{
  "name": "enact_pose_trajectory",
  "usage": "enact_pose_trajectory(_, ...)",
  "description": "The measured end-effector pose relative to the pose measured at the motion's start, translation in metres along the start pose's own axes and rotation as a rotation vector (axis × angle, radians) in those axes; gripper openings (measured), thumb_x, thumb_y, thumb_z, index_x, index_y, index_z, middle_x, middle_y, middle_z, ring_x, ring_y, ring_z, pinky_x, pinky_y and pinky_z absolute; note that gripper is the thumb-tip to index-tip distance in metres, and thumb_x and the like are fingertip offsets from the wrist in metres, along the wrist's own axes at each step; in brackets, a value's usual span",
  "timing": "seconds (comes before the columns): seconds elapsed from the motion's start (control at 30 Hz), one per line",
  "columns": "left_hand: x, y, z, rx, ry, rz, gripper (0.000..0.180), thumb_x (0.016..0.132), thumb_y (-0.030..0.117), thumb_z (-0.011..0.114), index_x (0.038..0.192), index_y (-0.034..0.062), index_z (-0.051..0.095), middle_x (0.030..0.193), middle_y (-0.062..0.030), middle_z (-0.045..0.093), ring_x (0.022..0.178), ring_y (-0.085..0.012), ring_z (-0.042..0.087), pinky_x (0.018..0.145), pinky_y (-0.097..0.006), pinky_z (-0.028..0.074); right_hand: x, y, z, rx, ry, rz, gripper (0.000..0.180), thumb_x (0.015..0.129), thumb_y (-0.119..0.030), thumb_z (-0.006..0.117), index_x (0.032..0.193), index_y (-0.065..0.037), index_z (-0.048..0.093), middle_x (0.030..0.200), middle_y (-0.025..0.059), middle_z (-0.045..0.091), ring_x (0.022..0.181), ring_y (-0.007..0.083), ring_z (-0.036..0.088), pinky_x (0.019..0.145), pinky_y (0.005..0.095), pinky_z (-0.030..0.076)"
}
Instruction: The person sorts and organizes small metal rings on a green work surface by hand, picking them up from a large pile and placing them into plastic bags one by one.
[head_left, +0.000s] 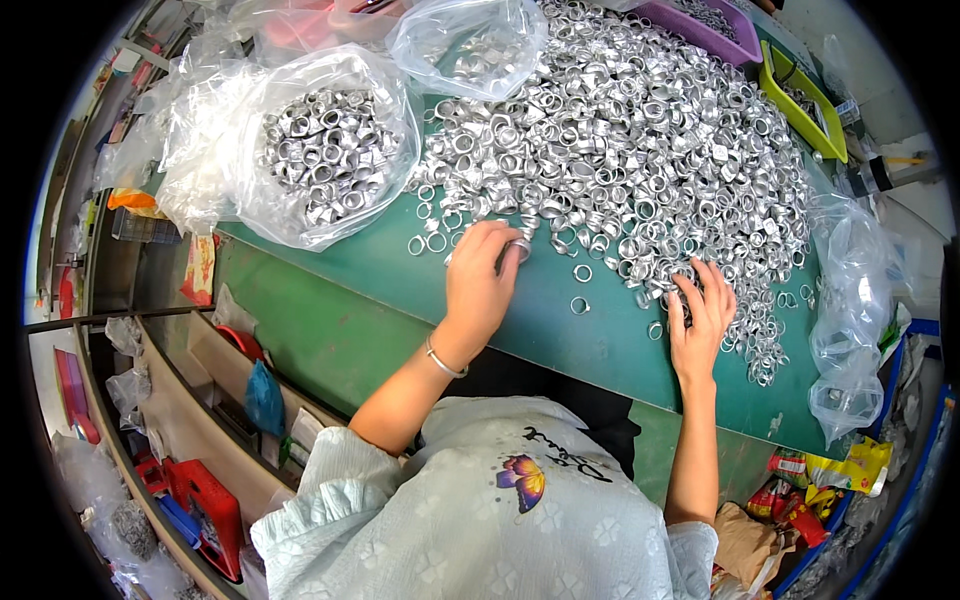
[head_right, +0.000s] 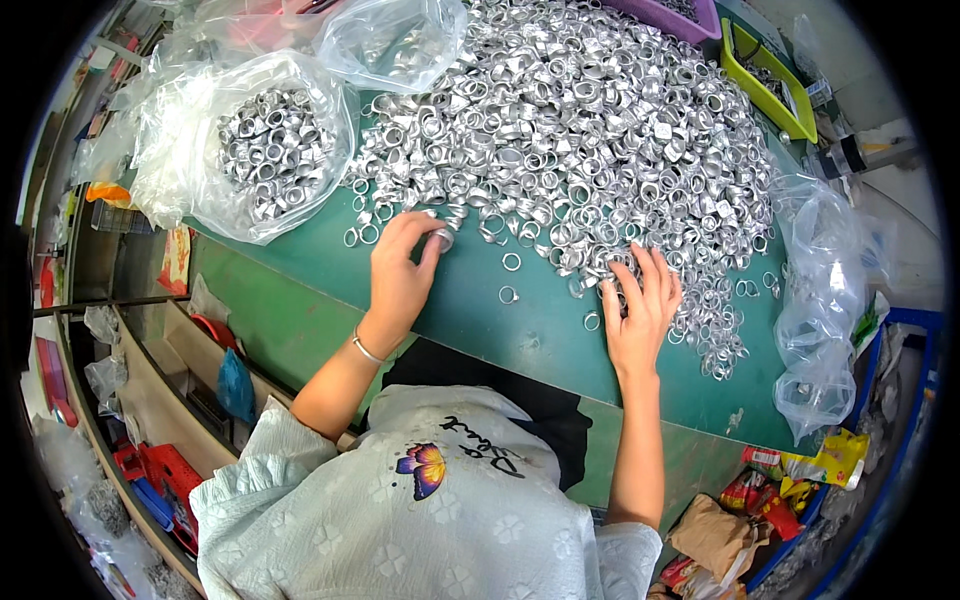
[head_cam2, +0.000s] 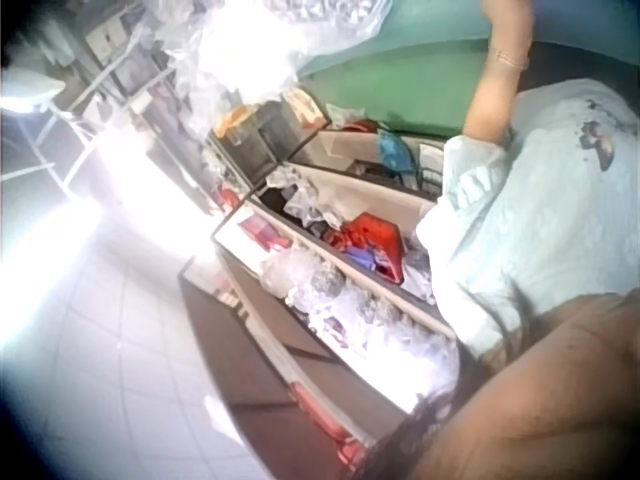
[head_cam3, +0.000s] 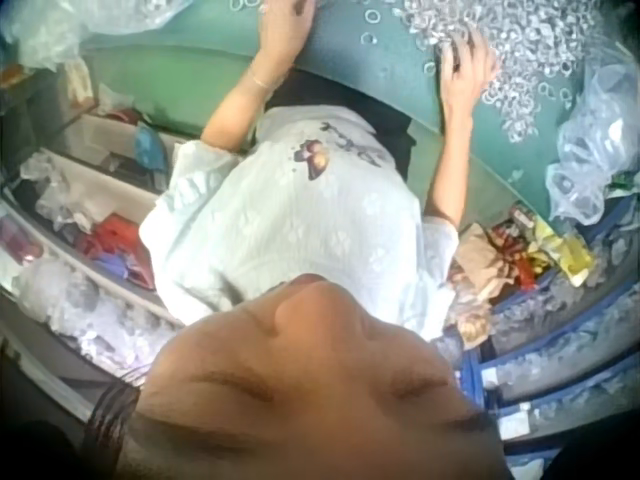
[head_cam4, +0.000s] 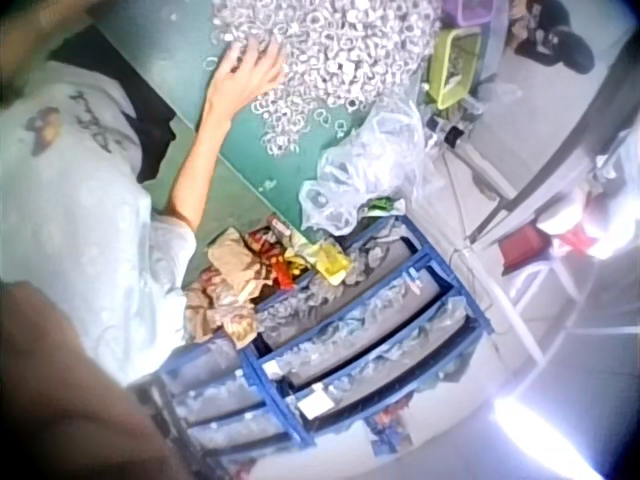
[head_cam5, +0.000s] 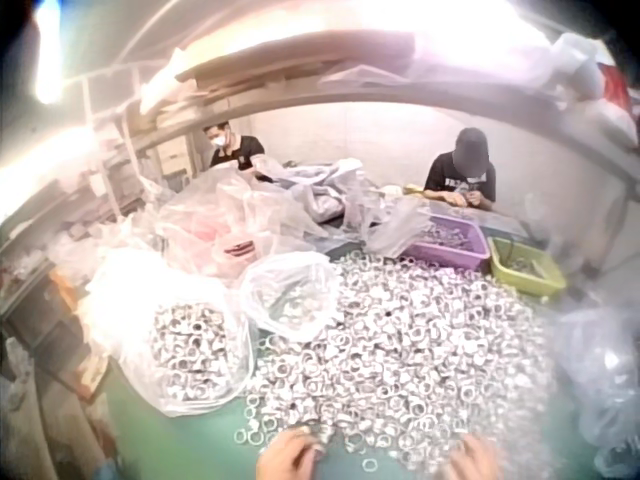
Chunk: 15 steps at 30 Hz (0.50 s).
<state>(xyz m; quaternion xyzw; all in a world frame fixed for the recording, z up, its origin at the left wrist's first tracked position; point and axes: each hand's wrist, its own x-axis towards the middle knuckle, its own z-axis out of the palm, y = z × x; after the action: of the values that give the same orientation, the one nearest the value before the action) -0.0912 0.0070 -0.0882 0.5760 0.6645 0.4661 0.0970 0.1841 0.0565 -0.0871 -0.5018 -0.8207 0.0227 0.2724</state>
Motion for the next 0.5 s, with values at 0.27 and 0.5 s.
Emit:
enact_pose_trajectory(0.27, -0.007, -0.003, -0.017, 0.012, -0.109, -0.211, 0.020, 0.077, -0.005, 0.061, 0.096, 0.0002, 0.062, 0.079, -0.0092, 0.058, 0.059, -0.0178, 0.055, 0.054, -0.029, 0.045, 0.031, -0.082, 0.011, 0.101, -0.155, -0.171, 0.016, 0.072, -0.010, 0.069, 0.088, -0.008, 0.065, 0.098, 0.0035, 0.056, 0.095, 0.0225, 0.050, 0.082, 0.0371, 0.034)
enact_pose_trajectory(0.5, -0.009, 0.008, -0.024, 0.031, -0.118, -0.190, 0.030, 0.079, 0.001, 0.062, 0.108, 0.0018, 0.055, 0.104, -0.0121, 0.054, 0.070, -0.0269, 0.059, 0.063, -0.036, 0.048, 0.034, -0.069, 0.011, 0.514, -0.057, 0.031, 0.005, 0.079, -0.002, 0.062, 0.082, -0.005, 0.059, 0.098, 0.0077, 0.062, 0.088, 0.0231, 0.057, 0.082, 0.0357, 0.041)
